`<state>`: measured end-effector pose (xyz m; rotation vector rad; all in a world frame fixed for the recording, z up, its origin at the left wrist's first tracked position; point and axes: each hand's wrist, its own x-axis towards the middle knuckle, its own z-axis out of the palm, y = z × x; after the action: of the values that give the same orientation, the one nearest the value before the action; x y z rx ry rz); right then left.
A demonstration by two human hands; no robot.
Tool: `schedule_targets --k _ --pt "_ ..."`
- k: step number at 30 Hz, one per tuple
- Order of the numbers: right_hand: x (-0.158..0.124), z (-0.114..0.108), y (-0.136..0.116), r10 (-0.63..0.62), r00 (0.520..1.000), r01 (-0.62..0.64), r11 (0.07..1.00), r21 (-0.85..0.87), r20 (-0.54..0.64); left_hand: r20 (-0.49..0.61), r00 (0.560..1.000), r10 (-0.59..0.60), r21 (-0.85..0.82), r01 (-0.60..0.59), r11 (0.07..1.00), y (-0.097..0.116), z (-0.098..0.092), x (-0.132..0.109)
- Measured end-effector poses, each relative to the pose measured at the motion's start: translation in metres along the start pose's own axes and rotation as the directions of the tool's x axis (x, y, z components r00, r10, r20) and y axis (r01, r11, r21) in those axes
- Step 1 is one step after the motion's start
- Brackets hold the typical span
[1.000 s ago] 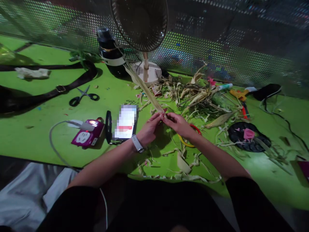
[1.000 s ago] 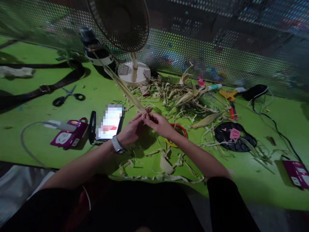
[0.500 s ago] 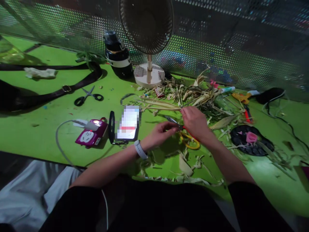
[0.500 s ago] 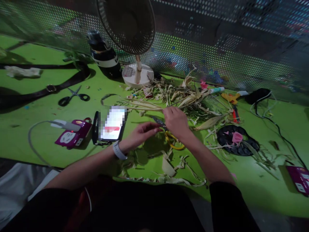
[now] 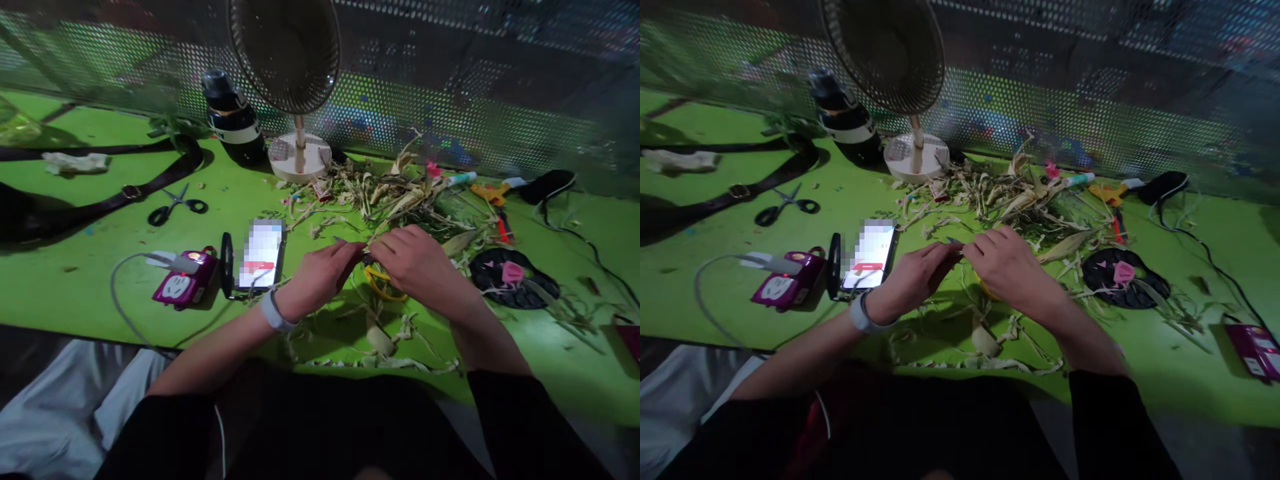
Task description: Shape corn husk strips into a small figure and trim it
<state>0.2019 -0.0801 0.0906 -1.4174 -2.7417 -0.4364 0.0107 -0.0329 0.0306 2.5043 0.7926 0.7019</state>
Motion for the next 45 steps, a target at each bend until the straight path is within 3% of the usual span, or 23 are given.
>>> schedule_targets --k 4,7,10,15,18,20,23,27,33,37,40,43,45 --pt "-0.001 -0.003 0.007 -0.054 0.998 0.052 0.996 0.079 0.034 0.061 0.996 -0.07 -0.074 0.075 0.994 0.008 -0.005 -0.001" --pt "0.002 0.002 0.013 -0.045 0.998 0.037 0.98 0.198 0.035 0.067 0.989 -0.131 -0.232 0.143 0.962 0.012 -0.01 0.001" --pt "0.003 0.01 0.02 -0.059 0.994 0.024 0.935 0.355 0.089 0.149 0.982 -0.118 -0.384 0.168 0.908 0.012 -0.012 0.003" --pt "0.004 0.021 0.028 -0.13 0.974 0.01 0.845 0.534 0.187 0.233 0.961 -0.147 -0.458 0.242 0.856 0.009 -0.009 0.002" --pt "0.004 0.026 0.029 -0.05 0.977 -0.079 0.818 0.57 0.208 0.247 0.946 -0.212 -0.51 0.313 0.801 0.003 -0.006 0.001" --pt "0.001 0.031 0.028 0.122 0.966 -0.231 0.805 0.546 0.229 0.243 0.925 -0.293 -0.573 0.381 0.725 -0.003 -0.004 0.001" --pt "-0.007 0.041 0.024 0.322 0.878 -0.439 0.838 0.324 0.355 0.217 0.875 -0.434 -0.696 0.45 0.559 -0.013 0.001 0.001" --pt "-0.016 0.056 0.013 0.291 0.794 -0.391 0.917 0.082 0.534 0.191 0.837 -0.512 -0.791 0.44 0.424 -0.02 0.007 0.002" --pt "-0.013 0.059 0.01 0.284 0.722 -0.435 0.895 0.096 0.631 0.169 0.814 -0.556 -0.832 0.419 0.362 -0.02 0.005 0.002" --pt "-0.013 0.059 0.019 0.287 0.7 -0.482 0.866 0.136 0.654 0.255 0.776 -0.577 -0.877 0.436 0.199 -0.025 0.002 0.003" --pt "-0.019 0.072 0.03 0.357 0.673 -0.607 0.767 0.207 0.648 0.304 0.754 -0.582 -0.904 0.422 0.075 -0.032 0.0 0.004" --pt "-0.026 0.089 0.043 0.415 0.657 -0.731 0.555 0.398 0.63 0.304 0.747 -0.592 -0.927 0.375 -0.004 -0.038 -0.002 0.004" --pt "-0.028 0.094 0.05 0.432 0.663 -0.748 0.428 0.508 0.612 0.283 0.747 -0.602 -0.94 0.34 -0.019 -0.039 -0.005 0.004"
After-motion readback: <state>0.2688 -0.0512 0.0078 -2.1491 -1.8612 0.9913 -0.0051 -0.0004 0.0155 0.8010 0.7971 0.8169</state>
